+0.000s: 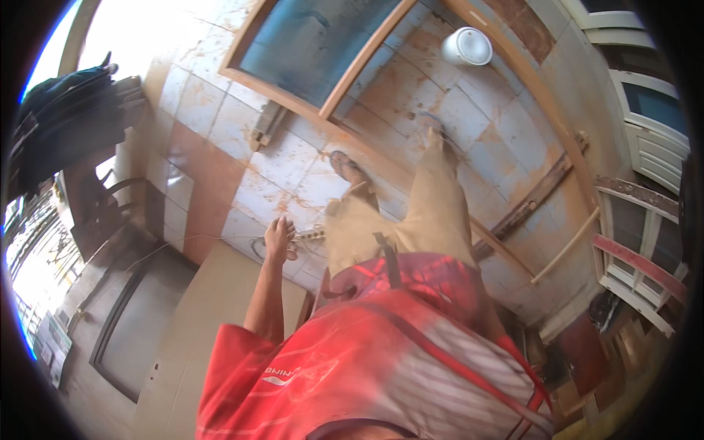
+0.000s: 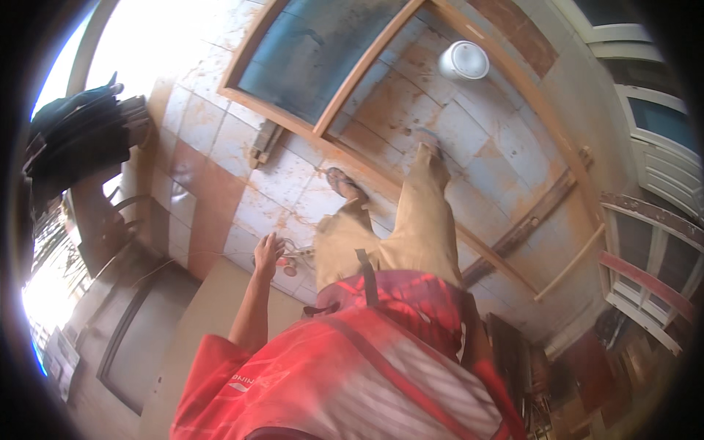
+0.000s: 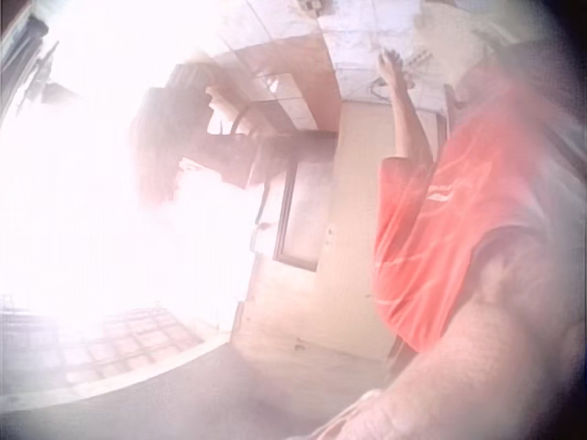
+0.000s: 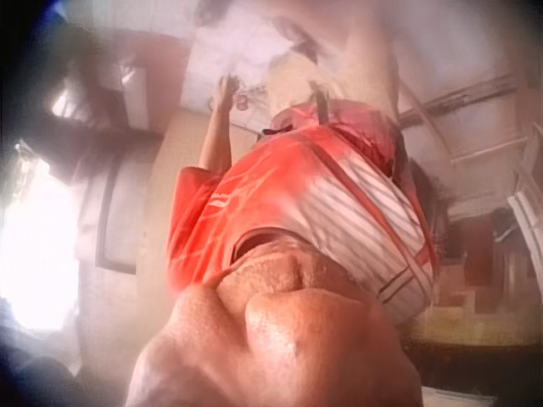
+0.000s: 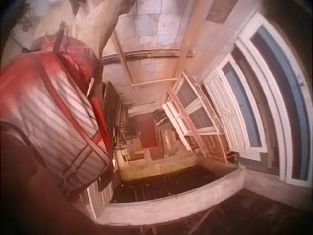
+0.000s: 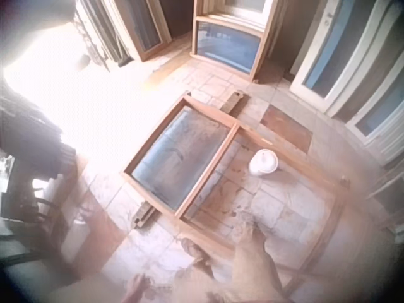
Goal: The person applies putty to a wooden frame using a putty knife. They dip the knife into a bucket of putty and then smooth it along the wooden frame.
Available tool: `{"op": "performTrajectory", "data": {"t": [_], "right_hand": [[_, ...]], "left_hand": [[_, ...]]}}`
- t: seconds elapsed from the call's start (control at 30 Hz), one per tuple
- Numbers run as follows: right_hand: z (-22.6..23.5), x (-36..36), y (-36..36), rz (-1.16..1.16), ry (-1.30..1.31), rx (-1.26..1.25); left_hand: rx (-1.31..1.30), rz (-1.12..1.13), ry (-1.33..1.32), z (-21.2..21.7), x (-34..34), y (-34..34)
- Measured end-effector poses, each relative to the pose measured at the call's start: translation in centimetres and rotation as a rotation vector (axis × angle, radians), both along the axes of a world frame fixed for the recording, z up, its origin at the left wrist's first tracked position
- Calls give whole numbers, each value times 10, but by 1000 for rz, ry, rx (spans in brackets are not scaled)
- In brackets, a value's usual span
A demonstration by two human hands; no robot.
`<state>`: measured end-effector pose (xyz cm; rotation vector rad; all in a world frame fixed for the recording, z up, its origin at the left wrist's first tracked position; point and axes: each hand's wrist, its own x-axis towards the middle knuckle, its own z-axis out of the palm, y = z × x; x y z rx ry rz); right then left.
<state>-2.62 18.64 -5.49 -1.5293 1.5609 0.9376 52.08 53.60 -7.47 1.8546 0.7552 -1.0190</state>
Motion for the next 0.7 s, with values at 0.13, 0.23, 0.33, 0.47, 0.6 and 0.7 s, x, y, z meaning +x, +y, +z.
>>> {"op": "performTrajectory", "data": {"t": [0.13,0.23,0.33,0.47,0.6,0.7], "right_hand": [[19,4,74,-387,24,97],[9,-20,90,-575,-95,151],[-37,-19,90,-776,-370,212],[34,121,93,-715,-149,-138],[11,150,104,-1034,-357,140],[-10,144,126,-1327,-294,124]], "left_hand": [[-55,-251,-31,12,41,-10],[-98,-266,3,9,34,-17],[-108,-371,61,7,20,-6],[-48,-472,94,29,16,-4],[-19,-371,97,5,20,-1],[-20,-420,73,-20,31,-14]]}}
